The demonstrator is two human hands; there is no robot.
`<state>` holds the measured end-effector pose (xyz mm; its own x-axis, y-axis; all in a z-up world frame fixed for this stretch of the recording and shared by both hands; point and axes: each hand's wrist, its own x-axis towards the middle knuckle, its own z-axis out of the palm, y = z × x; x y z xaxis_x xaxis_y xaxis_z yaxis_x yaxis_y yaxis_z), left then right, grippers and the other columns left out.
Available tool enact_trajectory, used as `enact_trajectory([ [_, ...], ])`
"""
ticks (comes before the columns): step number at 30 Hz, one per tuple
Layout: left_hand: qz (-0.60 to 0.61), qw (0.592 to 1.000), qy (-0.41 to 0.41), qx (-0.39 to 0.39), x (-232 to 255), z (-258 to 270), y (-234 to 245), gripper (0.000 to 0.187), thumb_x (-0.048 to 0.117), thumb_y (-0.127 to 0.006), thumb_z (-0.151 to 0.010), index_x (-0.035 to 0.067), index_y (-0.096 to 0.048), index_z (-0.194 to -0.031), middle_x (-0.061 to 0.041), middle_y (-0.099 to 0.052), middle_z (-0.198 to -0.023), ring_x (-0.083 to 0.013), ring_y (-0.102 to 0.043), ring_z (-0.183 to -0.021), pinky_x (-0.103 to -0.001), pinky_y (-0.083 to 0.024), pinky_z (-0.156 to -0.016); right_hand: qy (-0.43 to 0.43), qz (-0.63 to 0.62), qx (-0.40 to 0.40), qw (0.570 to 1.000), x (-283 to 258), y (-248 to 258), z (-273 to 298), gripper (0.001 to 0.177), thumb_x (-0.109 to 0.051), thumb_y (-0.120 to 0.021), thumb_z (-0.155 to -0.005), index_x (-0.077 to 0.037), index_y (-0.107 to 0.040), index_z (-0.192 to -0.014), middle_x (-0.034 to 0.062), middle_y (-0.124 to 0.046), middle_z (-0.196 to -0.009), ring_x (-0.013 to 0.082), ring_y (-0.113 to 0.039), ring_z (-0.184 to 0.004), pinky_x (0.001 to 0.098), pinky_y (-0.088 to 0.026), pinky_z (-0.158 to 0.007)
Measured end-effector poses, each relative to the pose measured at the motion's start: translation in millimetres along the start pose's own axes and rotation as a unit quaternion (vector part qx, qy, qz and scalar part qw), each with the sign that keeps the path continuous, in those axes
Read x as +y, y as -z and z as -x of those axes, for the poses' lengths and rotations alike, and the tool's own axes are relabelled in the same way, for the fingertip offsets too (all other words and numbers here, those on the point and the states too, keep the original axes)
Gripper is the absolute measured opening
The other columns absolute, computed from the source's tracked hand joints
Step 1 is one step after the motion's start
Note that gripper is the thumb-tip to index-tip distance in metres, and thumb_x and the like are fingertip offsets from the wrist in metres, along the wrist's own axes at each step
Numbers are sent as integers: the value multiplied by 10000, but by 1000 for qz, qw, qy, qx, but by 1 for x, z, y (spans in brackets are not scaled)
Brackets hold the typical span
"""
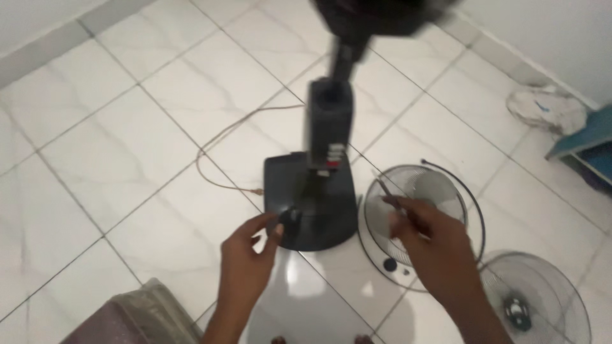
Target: The person assembles a standing fan by attaching the motor housing to the stand, then mounting the front wire cage and the fan blades. They use a screwdriver to tighten the screws securing the components.
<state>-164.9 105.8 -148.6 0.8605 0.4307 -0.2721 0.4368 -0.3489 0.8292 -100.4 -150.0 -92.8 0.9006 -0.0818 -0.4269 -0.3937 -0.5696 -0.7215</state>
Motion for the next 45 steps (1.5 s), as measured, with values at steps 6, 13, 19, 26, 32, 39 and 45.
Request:
enact_trajectory([
  [6, -77, 997, 26, -2, -3, 26, -33, 351, 262, -714, -891, 67, -748, -1180, -144, -780, -1145, -250, -731, -1122, -382, -592, -913, 79, -109, -41, 990, 17, 11, -10, 326, -171, -647, -931, -56, -723, -1226, 51, -756, -760, 95, -699, -703, 240, -553, -647],
  [13, -83, 995, 49, -14, 11, 46, -76, 363, 285, -713, -894, 76, -760, -1186, -157, -788, -1100, -238, -753, -1068, -365, -597, -889, 80, -131, -33, 988, 50, 47, -10, 332, -133, -659, -921, -44, -714, -1236, 55, -727, -739, 85, -622, -668, 267, -514, -606],
  [19, -85, 995, 6, -44, 59, 48, -108, 349, 284, -716, -907, 68, -748, -1180, -139, -794, -1078, -222, -772, -919, -335, -576, -866, 41, -137, -10, 990, 79, 68, -2, 312, -168, -652, -930, -57, -721, -1214, 37, -766, -778, 88, -713, -714, 265, -569, -630],
  [26, -126, 978, -105, -128, 105, 76, -156, 327, 231, -712, -892, 101, -748, -1189, -136, -797, -1018, -246, -727, -741, -370, -542, -701, -49, -148, 107, 982, 151, 116, 30, 310, -190, -648, -939, -77, -710, -1221, 44, -805, -796, 106, -751, -703, 250, -593, -637],
  [32, -166, 930, -250, -212, 117, 107, -205, 322, 226, -723, -908, 59, -731, -1183, -172, -755, -1154, -306, -715, -938, -378, -549, -814, -164, -169, 191, 953, 221, 166, 86, 313, -194, -664, -933, -84, -714, -1222, 44, -817, -801, 123, -741, -683, 279, -565, -623],
  [39, -236, 878, -279, -310, 115, 132, -253, 340, 232, -719, -901, 70, -733, -1199, -161, -761, -1165, -361, -712, -930, -406, -558, -811, -244, -209, 275, 906, 299, 193, 154, 311, -185, -670, -923, -104, -727, -1217, 49, -829, -807, 129, -741, -686, 265, -566, -612],
  [45, -285, 863, -252, -334, 87, 131, -290, 353, 233, -707, -899, 63, -726, -1208, -167, -754, -1193, -358, -740, -1008, -408, -578, -821, -321, -247, 289, 867, 362, 200, 172, 334, -171, -652, -926, -98, -721, -1245, 66, -820, -844, 137, -724, -712, 300, -513, -513],
])
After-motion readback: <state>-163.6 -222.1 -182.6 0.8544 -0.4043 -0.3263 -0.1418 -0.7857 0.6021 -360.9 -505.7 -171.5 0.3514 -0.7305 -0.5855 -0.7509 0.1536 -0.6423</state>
